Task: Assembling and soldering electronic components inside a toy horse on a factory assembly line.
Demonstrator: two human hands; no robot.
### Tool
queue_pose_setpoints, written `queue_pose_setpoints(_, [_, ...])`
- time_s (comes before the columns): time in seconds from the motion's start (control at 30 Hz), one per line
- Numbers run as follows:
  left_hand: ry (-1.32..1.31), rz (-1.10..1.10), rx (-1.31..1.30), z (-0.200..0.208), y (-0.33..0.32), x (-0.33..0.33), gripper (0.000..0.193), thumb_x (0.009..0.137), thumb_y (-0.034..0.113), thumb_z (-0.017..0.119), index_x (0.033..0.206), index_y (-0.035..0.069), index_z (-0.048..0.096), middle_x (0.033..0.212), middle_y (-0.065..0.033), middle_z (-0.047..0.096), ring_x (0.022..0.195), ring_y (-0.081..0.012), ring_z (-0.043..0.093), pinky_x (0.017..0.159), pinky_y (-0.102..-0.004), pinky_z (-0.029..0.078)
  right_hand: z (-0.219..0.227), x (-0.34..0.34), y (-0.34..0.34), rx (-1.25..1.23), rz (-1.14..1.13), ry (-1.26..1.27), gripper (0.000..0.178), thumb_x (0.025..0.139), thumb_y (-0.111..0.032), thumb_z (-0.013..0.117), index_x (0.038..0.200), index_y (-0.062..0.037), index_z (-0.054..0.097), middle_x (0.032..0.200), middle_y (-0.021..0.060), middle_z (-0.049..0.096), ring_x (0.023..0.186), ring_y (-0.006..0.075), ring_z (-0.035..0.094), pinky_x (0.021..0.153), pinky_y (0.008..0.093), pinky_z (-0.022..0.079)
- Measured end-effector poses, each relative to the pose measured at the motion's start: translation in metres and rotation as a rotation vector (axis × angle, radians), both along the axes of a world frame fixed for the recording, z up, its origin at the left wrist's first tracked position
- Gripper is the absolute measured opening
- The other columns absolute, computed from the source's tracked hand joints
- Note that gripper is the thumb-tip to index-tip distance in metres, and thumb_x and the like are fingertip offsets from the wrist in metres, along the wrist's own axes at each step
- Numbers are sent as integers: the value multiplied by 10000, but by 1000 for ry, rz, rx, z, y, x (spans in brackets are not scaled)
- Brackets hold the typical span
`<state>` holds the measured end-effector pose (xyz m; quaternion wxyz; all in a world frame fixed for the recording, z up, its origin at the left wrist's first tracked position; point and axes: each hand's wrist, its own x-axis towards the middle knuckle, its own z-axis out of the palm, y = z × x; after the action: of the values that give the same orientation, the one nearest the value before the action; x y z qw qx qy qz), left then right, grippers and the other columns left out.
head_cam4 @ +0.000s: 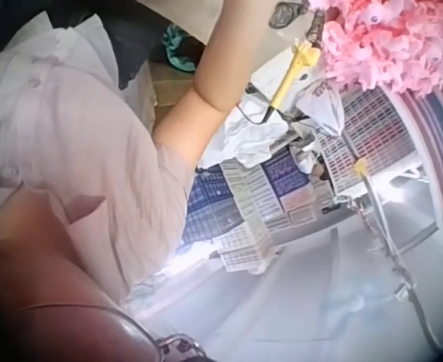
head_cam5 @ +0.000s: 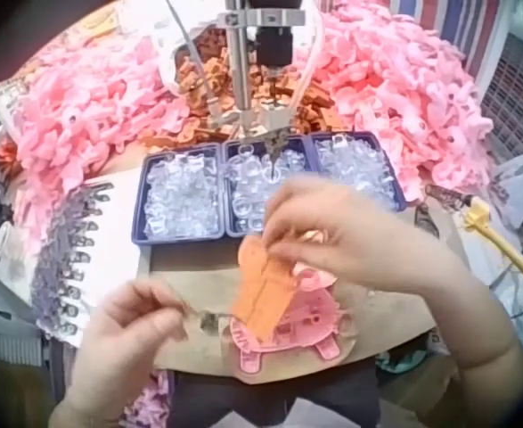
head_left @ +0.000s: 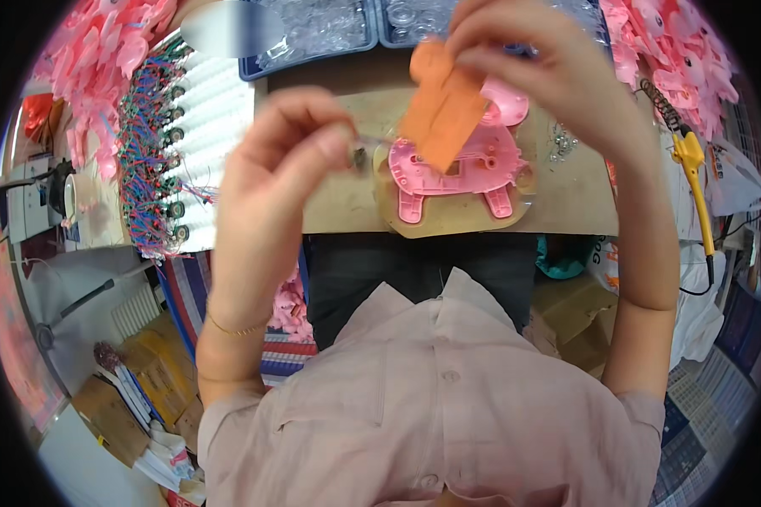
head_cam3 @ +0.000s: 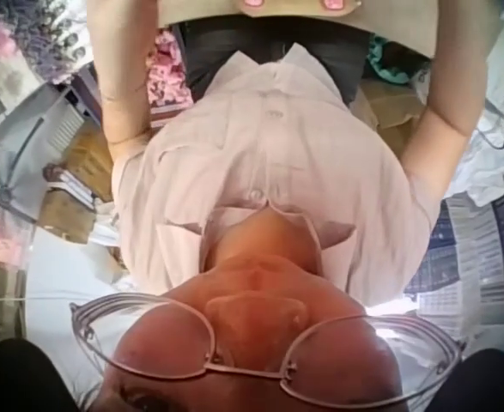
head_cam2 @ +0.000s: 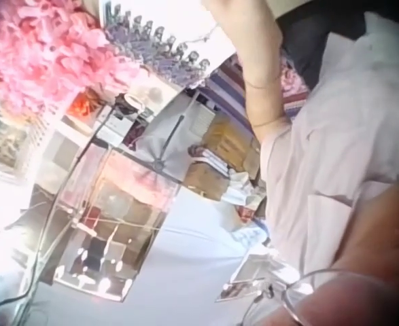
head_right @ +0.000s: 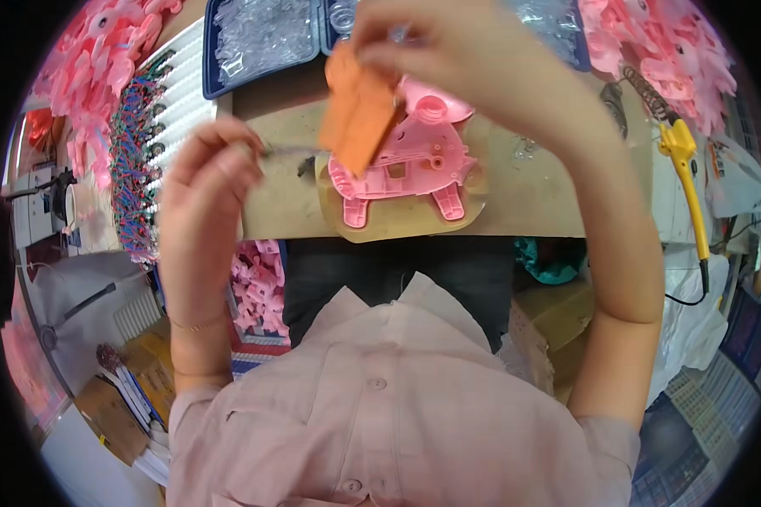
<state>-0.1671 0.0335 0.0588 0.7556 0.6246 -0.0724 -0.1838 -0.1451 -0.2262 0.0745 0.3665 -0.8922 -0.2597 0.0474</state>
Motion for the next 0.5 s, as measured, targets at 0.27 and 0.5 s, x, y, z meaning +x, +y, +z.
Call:
queue_pose_setpoints(0.27, [-39,-3,44,-40,-16,-8,204,864,10,629,1059,-15,574,953,-30,605,848,-66,568,761,-197,474,-19,-86,0,-121,-499,-320,75,825,-6,628,888,7,590,958,92,561,915,218,561,836,307,438])
queue_pose_setpoints(0.5, [148,-129,82,-52,-15,-27,255,850,-10,644,1098,-37,593,953,-40,616,827,-73,619,731,-206,516,-5,-91,17,-187,-467,-245,251,791,26,621,1036,-21,600,1083,118,581,960,220,571,819,324,460])
